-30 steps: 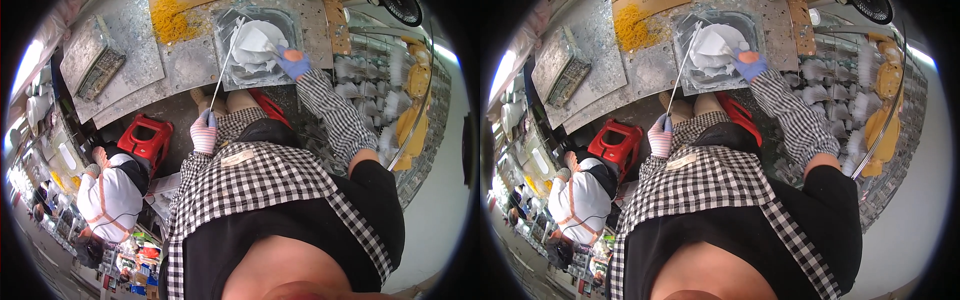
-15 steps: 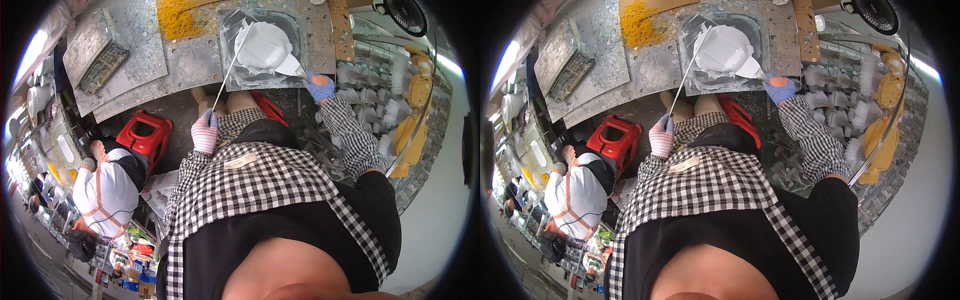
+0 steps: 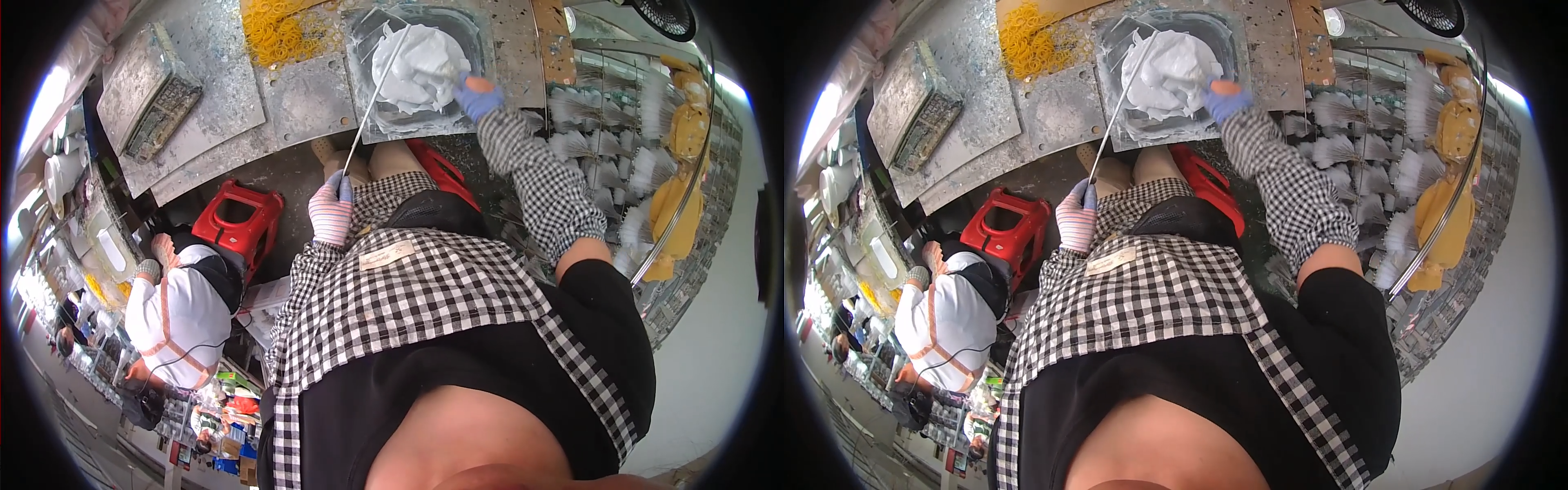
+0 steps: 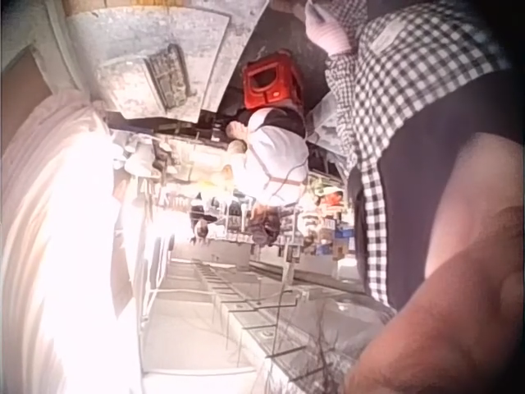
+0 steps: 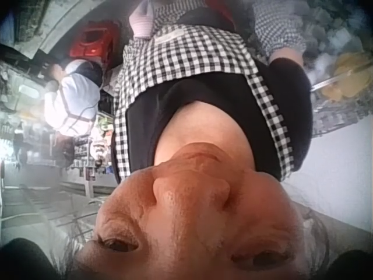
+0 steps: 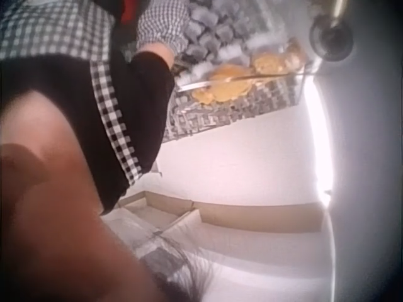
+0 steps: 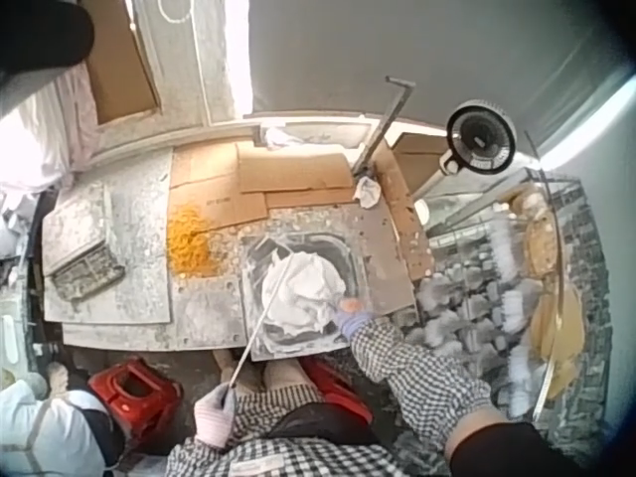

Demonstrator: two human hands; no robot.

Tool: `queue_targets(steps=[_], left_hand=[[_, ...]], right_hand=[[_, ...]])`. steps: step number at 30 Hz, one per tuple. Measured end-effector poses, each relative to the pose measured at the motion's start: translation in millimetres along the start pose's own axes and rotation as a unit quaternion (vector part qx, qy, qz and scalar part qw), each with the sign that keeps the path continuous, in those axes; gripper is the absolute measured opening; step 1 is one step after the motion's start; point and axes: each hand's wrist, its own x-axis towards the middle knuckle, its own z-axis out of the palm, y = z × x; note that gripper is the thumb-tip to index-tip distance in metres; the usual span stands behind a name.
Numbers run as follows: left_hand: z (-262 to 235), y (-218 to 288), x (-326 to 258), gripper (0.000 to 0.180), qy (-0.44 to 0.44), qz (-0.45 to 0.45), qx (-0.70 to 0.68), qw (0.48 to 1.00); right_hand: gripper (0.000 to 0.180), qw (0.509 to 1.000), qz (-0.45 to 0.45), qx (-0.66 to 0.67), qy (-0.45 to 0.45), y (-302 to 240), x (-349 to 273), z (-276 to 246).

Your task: Mixing white paste on a palette and applying it to a small rod using a palette knife.

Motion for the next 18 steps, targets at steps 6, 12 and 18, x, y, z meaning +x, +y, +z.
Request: queue_targets(steps=[6, 12, 18], left_hand=[[-5.9, 12.4, -3.4, 0.023, -0.034, -0.082, -0.055, 0.995], [-1.6, 3.3, 1.8, 0.023, 0.016, 0.028, -0.003, 0.999], [-4.2, -7.1, 1.7, 0.022, 0.013, 0.044, 0.014, 0.999]], right_hand=[[0.046, 0.993, 0.001, -0.075, -0.094, 31.2, -26.4, -24.9], [0.050, 0.999, -0.020, -0.004, -0.033, -12.1, -16.6, -0.6], [0.047, 0.986, 0.007, -0.102, -0.135, 37.5, -40.3, -27.4]])
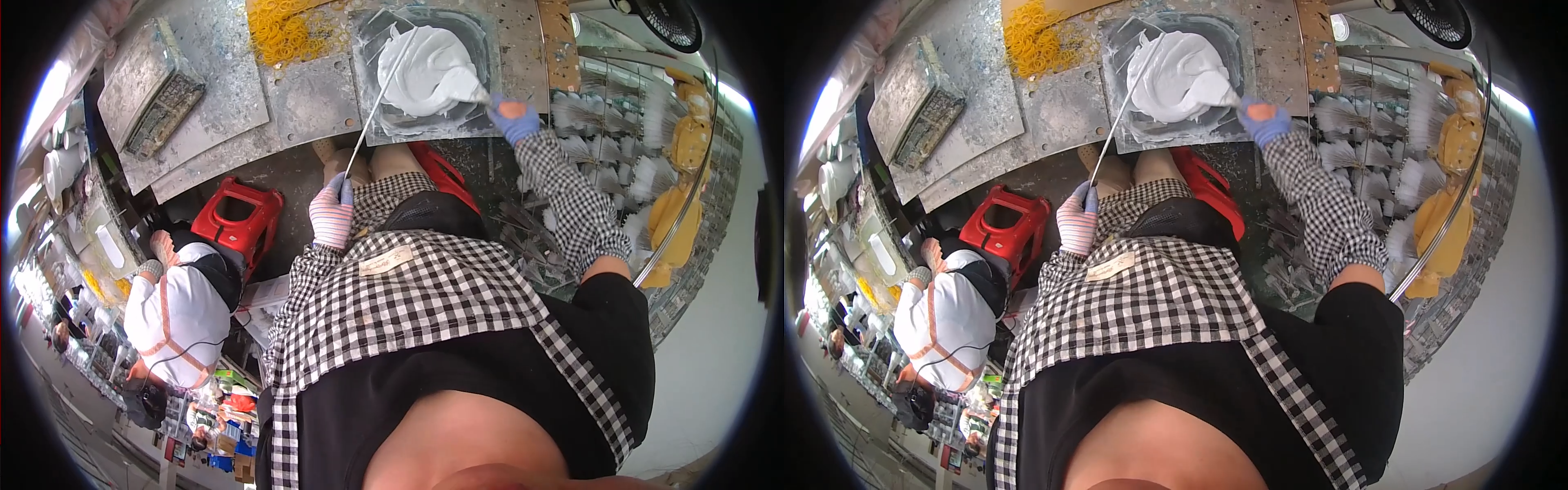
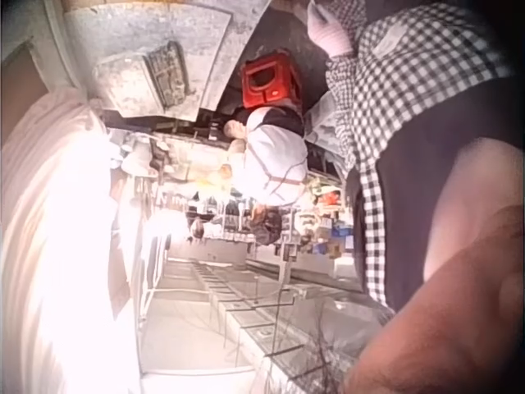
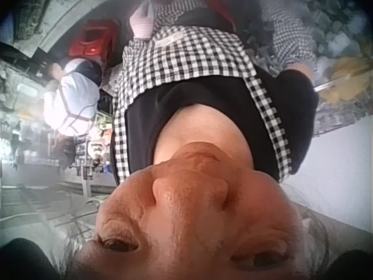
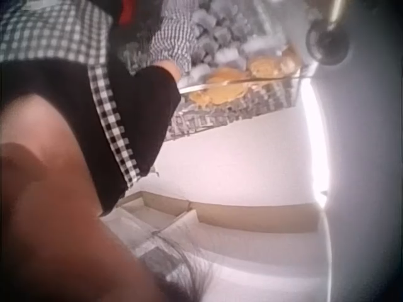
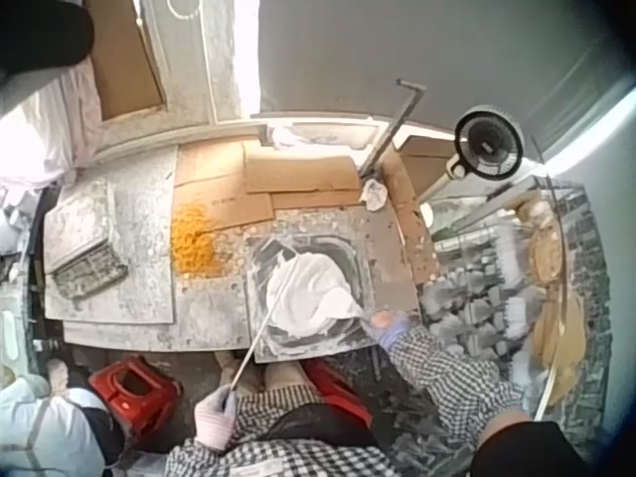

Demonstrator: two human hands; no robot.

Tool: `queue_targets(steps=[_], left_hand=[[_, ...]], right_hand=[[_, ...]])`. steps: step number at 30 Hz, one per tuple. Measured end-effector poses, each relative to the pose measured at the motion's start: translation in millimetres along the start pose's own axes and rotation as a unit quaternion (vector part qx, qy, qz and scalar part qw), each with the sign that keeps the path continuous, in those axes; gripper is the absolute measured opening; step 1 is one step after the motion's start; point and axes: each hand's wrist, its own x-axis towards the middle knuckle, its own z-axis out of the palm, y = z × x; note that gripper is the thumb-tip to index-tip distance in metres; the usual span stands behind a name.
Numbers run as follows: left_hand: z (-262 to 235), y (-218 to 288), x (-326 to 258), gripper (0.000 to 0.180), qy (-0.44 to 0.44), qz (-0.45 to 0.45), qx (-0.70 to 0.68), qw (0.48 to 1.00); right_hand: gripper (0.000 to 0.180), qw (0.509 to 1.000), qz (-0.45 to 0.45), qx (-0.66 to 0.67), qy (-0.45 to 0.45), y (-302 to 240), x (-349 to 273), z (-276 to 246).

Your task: Mixing white paste on a palette and applying it to a small rod using a palette knife.

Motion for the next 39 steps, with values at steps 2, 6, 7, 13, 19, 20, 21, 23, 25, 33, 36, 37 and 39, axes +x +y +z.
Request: queue_targets(steps=[2, 6, 7, 13, 19, 20, 21, 23, 25, 33, 36, 37, 39], left_hand=[[-1.0, 6.2, 1.7, 0.022, -0.011, -0.013, -0.008, 1.000], [-1.1, 13.4, 3.9, 0.022, -0.007, -0.029, -0.025, 0.999], [-1.2, 13.7, 4.6, 0.022, -0.005, -0.028, -0.028, 0.999], [-0.2, -6.0, 0.8, 0.021, 0.003, -0.011, -0.018, 1.000], [-4.6, 4.2, 4.8, 0.021, -0.005, -0.039, -0.047, 0.998], [-7.2, 7.5, 6.0, 0.021, -0.008, -0.039, -0.046, 0.998], [-10.5, 10.6, 7.6, 0.021, -0.034, -0.073, -0.043, 0.996], [-10.8, 11.8, 7.4, 0.022, -0.057, -0.107, -0.041, 0.992], [-9.0, 7.5, 5.0, 0.022, -0.019, -0.060, -0.041, 0.997], [-8.4, -4.8, 5.5, 0.023, -0.007, -0.045, -0.038, 0.998], [-4.5, -7.4, 8.3, 0.023, -0.017, -0.059, -0.048, 0.997], [-2.5, -11.1, 8.1, 0.023, -0.010, -0.054, -0.049, 0.997], [-3.7, -4.7, 9.7, 0.023, -0.014, -0.033, -0.041, 0.999]], right_hand=[[0.047, 0.996, -0.017, 0.024, 0.079, 12.2, 22.9, -2.0], [0.045, 0.991, 0.044, 0.117, 0.054, -52.5, 37.0, 5.9], [0.045, 0.991, 0.044, 0.114, 0.056, -51.3, 21.8, 7.9], [0.038, 0.993, -0.050, -0.004, 0.105, -9.8, -15.8, -1.1], [0.039, 0.987, -0.077, 0.013, 0.137, -75.5, 20.6, -41.9], [0.038, 0.988, -0.075, 0.008, 0.137, -81.1, 30.5, -43.8], [0.038, 0.988, -0.073, 0.009, 0.134, -83.5, 37.7, -37.9], [0.037, 0.987, -0.049, 0.042, 0.144, -88.5, 49.0, -21.1], [0.039, 0.991, -0.061, 0.039, 0.117, -71.8, 32.1, -3.6], [0.043, 0.994, -0.025, 0.026, 0.102, -34.1, -28.7, -30.4], [0.043, 0.989, -0.069, 0.038, 0.128, -70.6, 5.6, -35.4], [0.042, 0.987, -0.088, 0.038, 0.132, -82.3, 18.3, -34.4], [0.041, 0.988, -0.074, 0.034, 0.132, -93.7, 31.3, -24.1]])
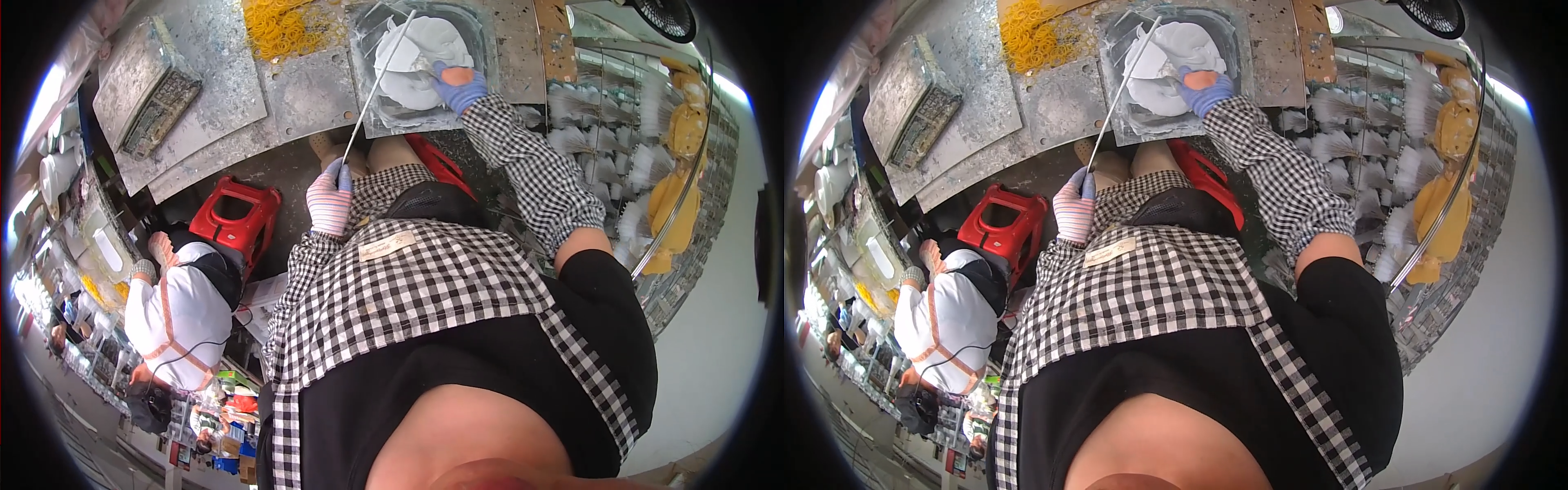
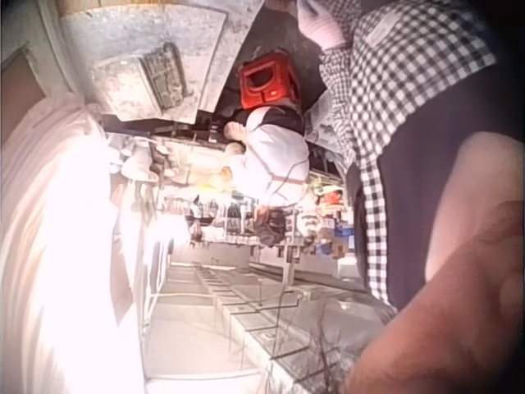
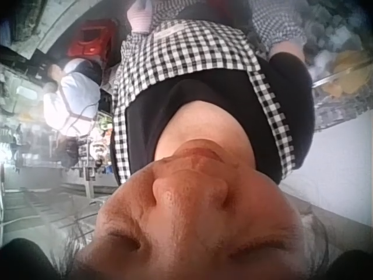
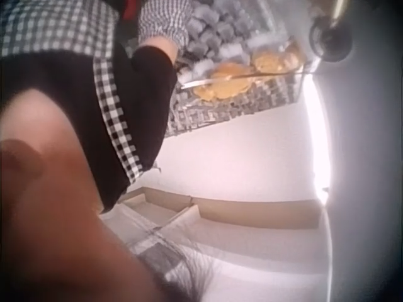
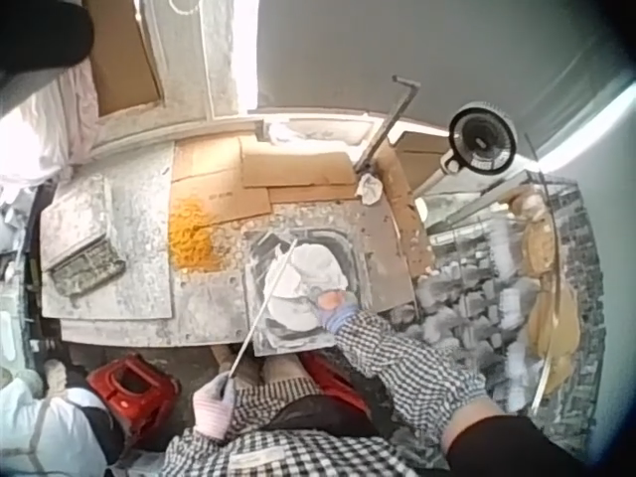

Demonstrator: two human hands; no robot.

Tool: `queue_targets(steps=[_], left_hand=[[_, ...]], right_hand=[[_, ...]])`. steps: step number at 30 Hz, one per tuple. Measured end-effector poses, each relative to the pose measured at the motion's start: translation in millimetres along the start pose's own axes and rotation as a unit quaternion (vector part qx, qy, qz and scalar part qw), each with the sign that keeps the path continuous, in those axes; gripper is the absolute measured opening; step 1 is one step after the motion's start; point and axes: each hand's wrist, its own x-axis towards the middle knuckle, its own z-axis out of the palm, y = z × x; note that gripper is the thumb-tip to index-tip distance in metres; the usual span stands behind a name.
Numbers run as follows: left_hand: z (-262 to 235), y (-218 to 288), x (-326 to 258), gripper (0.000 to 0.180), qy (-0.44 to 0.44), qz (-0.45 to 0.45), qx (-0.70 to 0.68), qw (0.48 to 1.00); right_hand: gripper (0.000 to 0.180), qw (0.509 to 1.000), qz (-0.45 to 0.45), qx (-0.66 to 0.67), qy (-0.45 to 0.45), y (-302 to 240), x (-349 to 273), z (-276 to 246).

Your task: Mixing white paste on a palette and applying it to a small rod using a palette knife.

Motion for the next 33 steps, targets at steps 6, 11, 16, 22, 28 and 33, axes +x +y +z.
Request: queue_targets(steps=[6, 11, 16, 22, 28, 33], left_hand=[[1.2, -7.2, -3.6, 0.022, 0.011, 0.034, 0.004, 0.999], [-5.4, 2.8, -2.8, 0.022, -0.013, -0.029, -0.019, 0.999], [-5.5, 1.8, 0.0, 0.024, -0.020, -0.018, -0.003, 1.000], [-7.4, 9.3, 0.1, 0.024, -0.014, 0.027, -0.011, 0.999], [-3.3, 13.8, 5.3, 0.024, -0.031, 0.022, 0.013, 0.999], [-0.3, 14.3, 5.9, 0.023, -0.046, 0.003, 0.019, 0.999]], right_hand=[[0.039, 0.997, 0.038, -0.042, -0.053, 63.6, -49.1, 9.9], [0.040, 0.998, 0.024, -0.046, -0.019, 65.7, -69.6, -34.6], [0.041, 0.998, -0.004, -0.048, -0.044, 19.7, -31.0, -10.5], [0.039, 0.997, 0.035, -0.058, -0.039, 84.3, -88.0, -8.2], [0.037, 0.994, 0.057, -0.088, -0.035, 111.7, -103.7, 1.5], [0.039, 0.998, 0.049, -0.029, -0.015, 58.5, -61.9, -8.6]])
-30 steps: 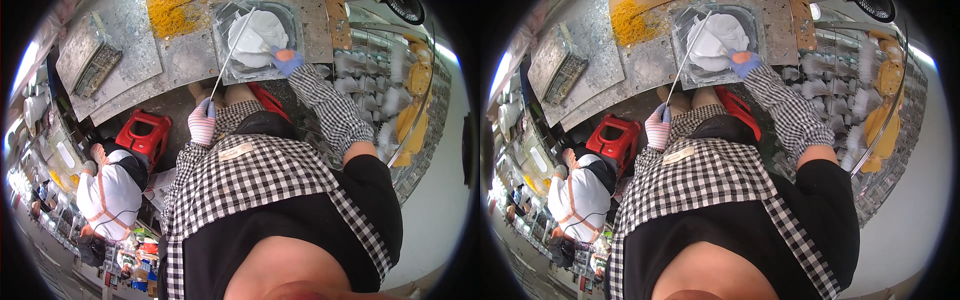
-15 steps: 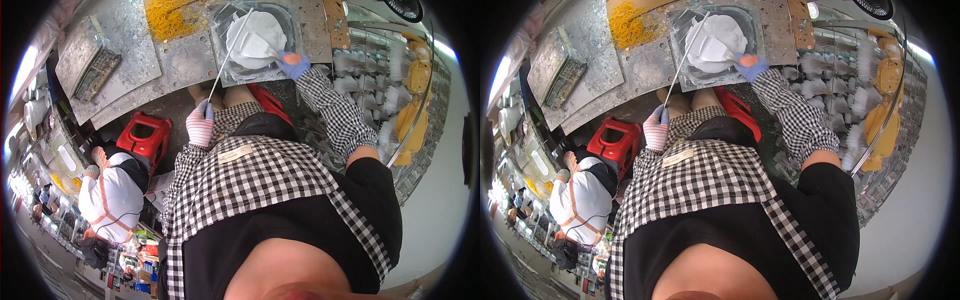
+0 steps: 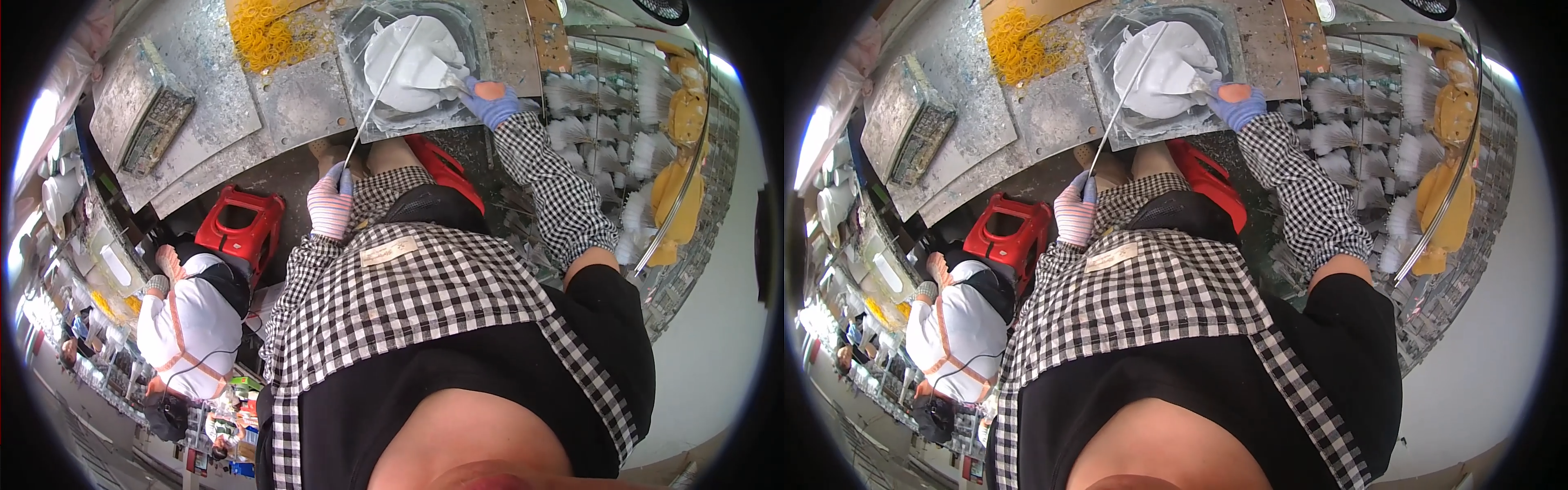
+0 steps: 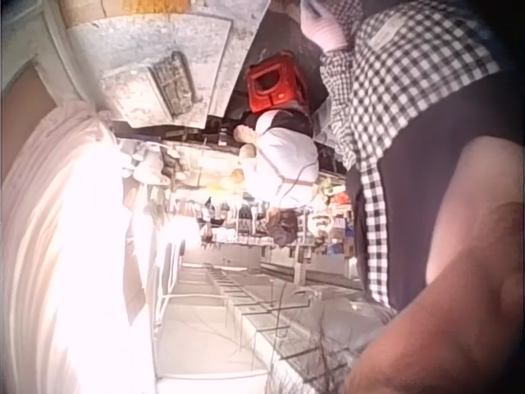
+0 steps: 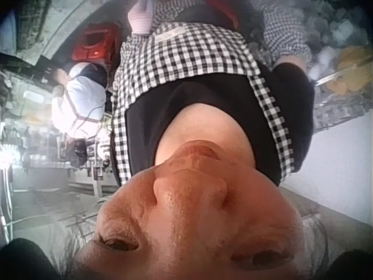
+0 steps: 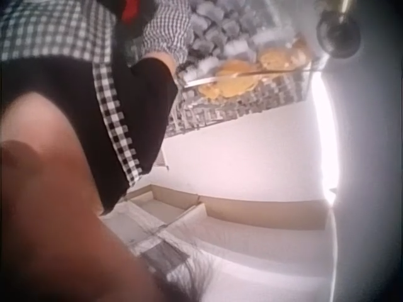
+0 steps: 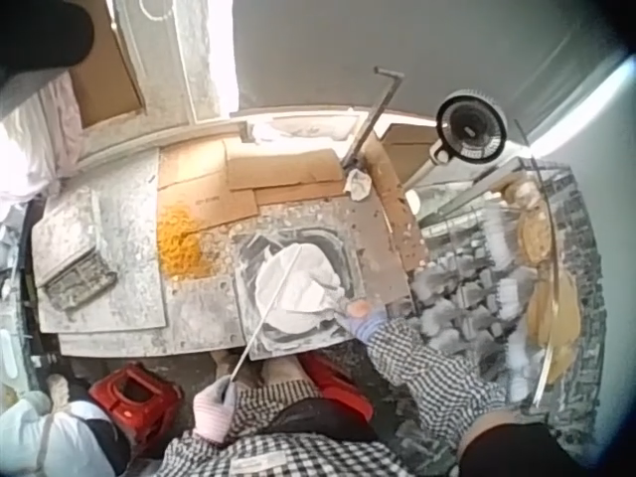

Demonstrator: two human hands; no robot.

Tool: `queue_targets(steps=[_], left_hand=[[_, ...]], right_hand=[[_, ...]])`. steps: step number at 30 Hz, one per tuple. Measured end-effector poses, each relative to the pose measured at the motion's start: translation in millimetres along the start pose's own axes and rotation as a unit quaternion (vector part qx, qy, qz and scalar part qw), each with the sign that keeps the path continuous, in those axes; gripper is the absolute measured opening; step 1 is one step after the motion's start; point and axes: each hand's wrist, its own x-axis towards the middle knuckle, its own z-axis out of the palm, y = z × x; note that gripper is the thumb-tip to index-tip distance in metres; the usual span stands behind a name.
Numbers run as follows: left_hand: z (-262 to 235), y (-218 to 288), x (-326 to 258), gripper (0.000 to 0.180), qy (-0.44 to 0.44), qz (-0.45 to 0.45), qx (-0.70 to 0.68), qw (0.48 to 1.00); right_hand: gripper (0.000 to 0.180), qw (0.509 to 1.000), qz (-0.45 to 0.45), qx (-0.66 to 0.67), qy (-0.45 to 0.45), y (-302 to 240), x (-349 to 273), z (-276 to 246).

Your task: Mixing white paste on a palette and applying it to a small rod using a palette knife.

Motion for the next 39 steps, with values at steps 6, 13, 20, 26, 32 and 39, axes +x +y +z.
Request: queue_targets(steps=[6, 13, 20, 26, 32, 39], left_hand=[[-1.4, -4.7, -3.4, 0.023, 0.023, 0.057, 0.023, 0.998], [-0.2, -0.2, -1.4, 0.023, -0.018, -0.029, -0.025, 0.999], [-2.5, 5.5, -1.8, 0.023, 0.004, 0.048, 0.004, 0.999], [-1.7, 5.0, 3.7, 0.023, 0.010, 0.066, 0.005, 0.998], [-5.9, 6.6, 1.8, 0.023, -0.010, 0.069, 0.034, 0.997], [-0.2, -0.6, 0.3, 0.023, -0.027, 0.044, 0.007, 0.999]], right_hand=[[0.036, 0.999, 0.020, -0.026, -0.031, 29.8, -48.0, 4.6], [0.035, 0.999, 0.028, 0.026, 0.014, -19.6, -14.9, 22.9], [0.040, 0.996, 0.076, 0.039, -0.029, -31.2, -76.5, 51.3], [0.040, 0.986, 0.076, 0.117, 0.089, -63.4, -22.9, 61.1], [0.035, 0.991, 0.099, 0.085, -0.011, 8.0, -66.5, 12.7], [0.037, 0.994, 0.086, 0.050, -0.042, -4.1, -14.8, 4.1]])
